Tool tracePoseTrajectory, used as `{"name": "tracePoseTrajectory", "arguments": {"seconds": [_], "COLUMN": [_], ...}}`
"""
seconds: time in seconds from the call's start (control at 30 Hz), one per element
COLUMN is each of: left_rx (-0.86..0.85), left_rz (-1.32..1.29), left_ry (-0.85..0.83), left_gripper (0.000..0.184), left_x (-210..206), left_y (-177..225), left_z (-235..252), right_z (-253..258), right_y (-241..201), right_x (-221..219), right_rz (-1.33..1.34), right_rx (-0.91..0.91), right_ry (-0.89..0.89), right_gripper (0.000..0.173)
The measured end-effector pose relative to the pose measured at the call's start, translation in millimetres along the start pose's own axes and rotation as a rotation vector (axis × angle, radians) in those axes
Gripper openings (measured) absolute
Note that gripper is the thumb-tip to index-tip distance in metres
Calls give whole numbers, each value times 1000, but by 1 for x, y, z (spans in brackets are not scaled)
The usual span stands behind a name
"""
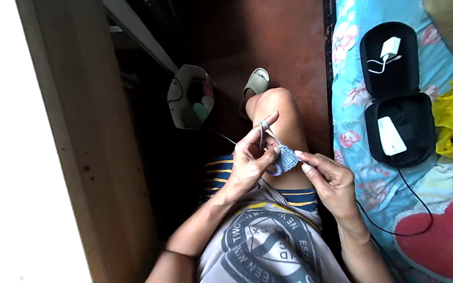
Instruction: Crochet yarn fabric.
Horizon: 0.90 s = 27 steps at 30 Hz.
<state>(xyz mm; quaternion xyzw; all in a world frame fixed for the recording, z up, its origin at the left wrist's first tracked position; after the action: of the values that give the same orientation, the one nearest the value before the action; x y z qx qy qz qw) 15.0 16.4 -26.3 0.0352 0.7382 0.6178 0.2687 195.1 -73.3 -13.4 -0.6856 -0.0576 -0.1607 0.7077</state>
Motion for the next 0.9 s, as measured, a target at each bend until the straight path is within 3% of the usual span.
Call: {"name": "tracePoseTrajectory", "arguments": {"seconds": [0.1,0.33,0.5,0.53,0.6,0.67,0.73,0.8,0.9], "left_rx": [35,63,116,131,130,-20,-295,-454,-325], "left_rz": [23,78,-17,-29,22,238,431,467,290], "left_ry": [-17,120,114,115,127,131,132,145,166], "left_gripper": [72,74,81,83,84,79,69,63,71], "left_x": [1,-1,-6,-8,-10,-12,-11,-11,-12], "left_y": [3,5,7,6,2,-3,-13,-17,-7], "left_z": [1,0,-1,-1,-2,-6,-8,-9,-8], "right_z": [0,2,2,2,0,1,4,8,11], "right_y": [3,3,0,-2,-4,-5,-10,-14,-10], "right_x": [0,-4,-14,-17,-22,-25,-27,-26,-27], "right_rz": [74,105,656,643,366,28,-69,150,528], "right_rx": [-52,-96,-412,-408,-248,-82,-71,-204,-332], "right_ry": [-9,-17,-8,0,24,56,74,42,52], "right_gripper": [27,26,29,26,21,16,16,15,21]}}
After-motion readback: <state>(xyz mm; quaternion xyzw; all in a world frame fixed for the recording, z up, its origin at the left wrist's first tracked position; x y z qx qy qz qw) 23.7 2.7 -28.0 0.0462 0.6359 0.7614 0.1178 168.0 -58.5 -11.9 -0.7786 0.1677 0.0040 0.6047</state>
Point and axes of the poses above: each hand's wrist, its own z-axis towards the middle knuckle, its own x-axis out of the back of the hand, y = z × x, the point moved 1 cm from there along z, towards the middle knuckle, and after that the axes turned 4 degrees about z, right-handed, at the moved point
